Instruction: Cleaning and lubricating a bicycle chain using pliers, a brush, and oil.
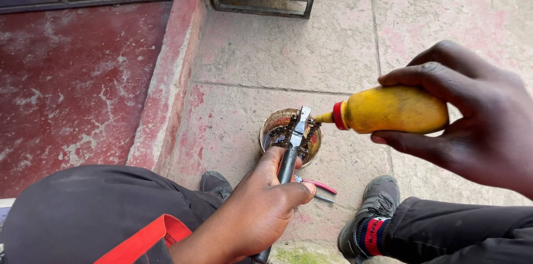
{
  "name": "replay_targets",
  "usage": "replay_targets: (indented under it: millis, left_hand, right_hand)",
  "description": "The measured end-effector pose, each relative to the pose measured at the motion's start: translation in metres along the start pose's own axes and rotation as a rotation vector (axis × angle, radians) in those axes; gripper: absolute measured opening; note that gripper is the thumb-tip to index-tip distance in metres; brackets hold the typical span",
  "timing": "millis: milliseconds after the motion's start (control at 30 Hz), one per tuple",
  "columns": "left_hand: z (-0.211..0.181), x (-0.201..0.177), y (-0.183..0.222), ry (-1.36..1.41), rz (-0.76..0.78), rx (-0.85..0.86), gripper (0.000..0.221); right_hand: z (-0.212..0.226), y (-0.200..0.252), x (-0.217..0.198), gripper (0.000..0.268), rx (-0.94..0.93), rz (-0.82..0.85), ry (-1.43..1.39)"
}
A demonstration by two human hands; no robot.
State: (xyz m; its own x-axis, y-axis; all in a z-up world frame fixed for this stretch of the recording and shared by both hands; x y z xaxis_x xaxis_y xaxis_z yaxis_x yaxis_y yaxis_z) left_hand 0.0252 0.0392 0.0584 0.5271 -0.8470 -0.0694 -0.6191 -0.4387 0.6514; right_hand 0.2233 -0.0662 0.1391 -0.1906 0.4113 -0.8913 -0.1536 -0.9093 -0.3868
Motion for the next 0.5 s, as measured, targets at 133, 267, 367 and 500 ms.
replay_targets:
  millis: [133, 267, 367, 500]
  left_hand:
    - [0.003, 0.0, -0.001, 0.037, 0.016, 0.016, 0.06]
    - [0.007, 0.002, -0.003, 0.081, 0.008, -0.017, 0.053]
    - [-0.005, 0.0, 0.006, 0.066, -0.03, -0.105, 0.047]
    - [-0.004, -0.004, 0.004, 0.12, -0.034, -0.075, 0.043]
  right_hand:
    - [0.0, -0.001, -0.003, 0.056, -0.017, -0.019, 0.005]
    - [0.001, 0.002, 0.002, 0.057, 0.012, 0.004, -0.001]
    - [-0.005, 0.002, 0.003, 0.059, 0.006, 0.028, 0.011]
    - [-0.004, 0.001, 0.0, 0.055, -0.008, -0.015, -0.037]
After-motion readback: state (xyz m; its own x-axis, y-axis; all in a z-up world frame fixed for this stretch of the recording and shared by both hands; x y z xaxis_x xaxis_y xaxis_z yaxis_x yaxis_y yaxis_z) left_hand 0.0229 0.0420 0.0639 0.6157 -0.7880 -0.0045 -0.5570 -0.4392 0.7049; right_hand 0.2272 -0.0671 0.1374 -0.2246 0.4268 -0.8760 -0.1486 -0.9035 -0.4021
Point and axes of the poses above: each hand's wrist, its own y-axis away from the middle knuckle, its own x-axis out of the palm, z = x × y, the point moved 2 cm from there along -y, towards the middle knuckle, and after that the axes turned 4 degrees about y, right-handed, at the moved point
